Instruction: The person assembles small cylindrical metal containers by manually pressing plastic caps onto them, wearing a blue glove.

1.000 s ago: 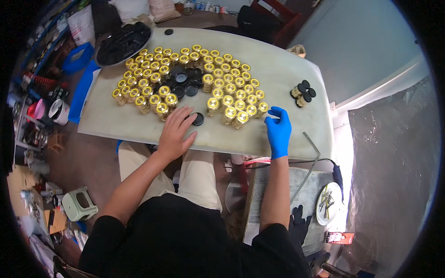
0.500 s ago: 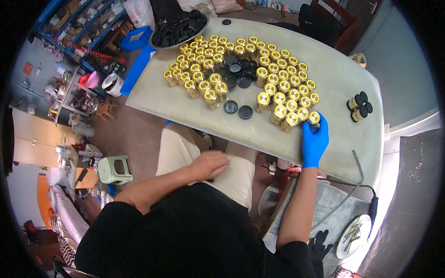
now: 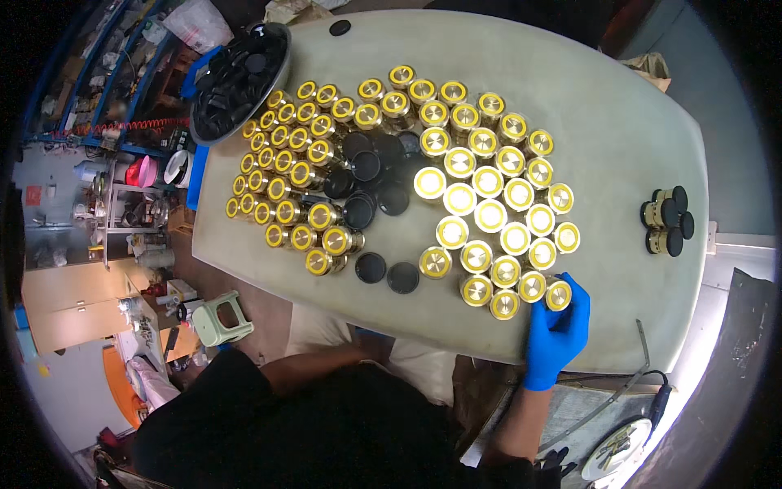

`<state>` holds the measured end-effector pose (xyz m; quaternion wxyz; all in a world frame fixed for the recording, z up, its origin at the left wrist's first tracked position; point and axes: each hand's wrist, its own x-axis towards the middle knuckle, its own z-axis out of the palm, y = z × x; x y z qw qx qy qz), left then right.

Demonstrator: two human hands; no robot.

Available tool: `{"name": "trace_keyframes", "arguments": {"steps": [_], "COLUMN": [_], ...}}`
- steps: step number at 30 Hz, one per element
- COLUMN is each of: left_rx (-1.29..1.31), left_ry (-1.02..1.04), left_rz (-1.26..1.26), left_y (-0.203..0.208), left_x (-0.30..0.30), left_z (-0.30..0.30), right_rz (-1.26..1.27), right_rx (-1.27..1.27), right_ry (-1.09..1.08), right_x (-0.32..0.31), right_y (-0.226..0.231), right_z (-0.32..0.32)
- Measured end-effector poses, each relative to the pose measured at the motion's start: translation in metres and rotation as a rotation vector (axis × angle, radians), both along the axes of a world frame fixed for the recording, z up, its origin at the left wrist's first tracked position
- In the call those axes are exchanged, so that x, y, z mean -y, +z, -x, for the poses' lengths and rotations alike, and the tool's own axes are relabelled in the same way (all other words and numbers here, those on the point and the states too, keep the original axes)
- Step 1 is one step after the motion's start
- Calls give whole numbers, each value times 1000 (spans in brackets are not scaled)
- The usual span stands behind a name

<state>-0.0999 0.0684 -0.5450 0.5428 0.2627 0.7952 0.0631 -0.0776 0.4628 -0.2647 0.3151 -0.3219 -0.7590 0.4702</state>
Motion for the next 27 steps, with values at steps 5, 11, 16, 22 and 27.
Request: {"name": "trace_keyframes", "arguments": {"steps": [5, 11, 16, 22, 27], "left_rx": [-121, -397, -677, -1340, -746], "left_ry": [126, 379, 7, 75, 945], "left_rz": [-74, -241, -337, -405, -687], "left_y": [7, 6, 80, 193, 210], "left_x": [-9, -24, 18, 78, 148], "left_z": [4, 12, 19, 75, 103], "right_rz": [-31, 10, 94, 36, 91], "right_rx": [-71, 48, -319, -275, -322], "right_ry": [46, 9, -12, 13, 94], "right_x": [0, -9, -35, -49, -58], "right_y": [-2, -10, -28, -31, -31], "right_z": [4, -9, -4, -3, 9]}}
